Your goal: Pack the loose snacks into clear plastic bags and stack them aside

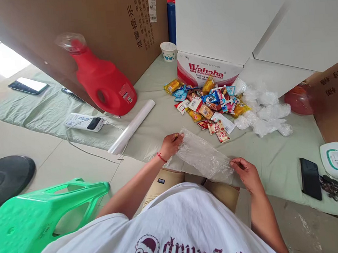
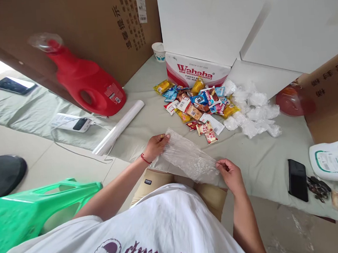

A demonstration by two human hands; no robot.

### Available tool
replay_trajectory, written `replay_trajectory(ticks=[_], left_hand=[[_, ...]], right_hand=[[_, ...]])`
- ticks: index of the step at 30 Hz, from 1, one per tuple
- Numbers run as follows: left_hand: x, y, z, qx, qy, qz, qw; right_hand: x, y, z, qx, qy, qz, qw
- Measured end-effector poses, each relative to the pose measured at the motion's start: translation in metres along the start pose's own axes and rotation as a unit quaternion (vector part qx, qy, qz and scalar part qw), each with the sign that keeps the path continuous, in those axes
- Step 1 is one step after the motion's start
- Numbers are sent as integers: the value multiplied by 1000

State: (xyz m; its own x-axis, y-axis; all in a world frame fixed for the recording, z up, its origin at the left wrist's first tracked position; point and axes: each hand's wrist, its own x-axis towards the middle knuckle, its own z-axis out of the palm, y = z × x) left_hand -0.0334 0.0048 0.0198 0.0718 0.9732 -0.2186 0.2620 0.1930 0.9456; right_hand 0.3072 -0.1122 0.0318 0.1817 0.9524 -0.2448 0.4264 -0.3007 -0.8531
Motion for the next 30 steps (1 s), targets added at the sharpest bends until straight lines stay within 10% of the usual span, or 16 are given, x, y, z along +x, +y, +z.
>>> replay_trajectory(ticks=[8,16,23,30], left_hand=[[-1,-1,3,13,-19,38,999],[5,-1,-4,20,-35,60,997],[-9,5,-12,30,245,125,961],[-56,35,58,-147,-130,-5,981]], right_hand=[[29,-26,12,-109,95,-191,971],[66,-25,49,-99,-91,-141,981],[53,-42,49,80,-97,-43,991],[34,-59,53,191,-129,-40,972]])
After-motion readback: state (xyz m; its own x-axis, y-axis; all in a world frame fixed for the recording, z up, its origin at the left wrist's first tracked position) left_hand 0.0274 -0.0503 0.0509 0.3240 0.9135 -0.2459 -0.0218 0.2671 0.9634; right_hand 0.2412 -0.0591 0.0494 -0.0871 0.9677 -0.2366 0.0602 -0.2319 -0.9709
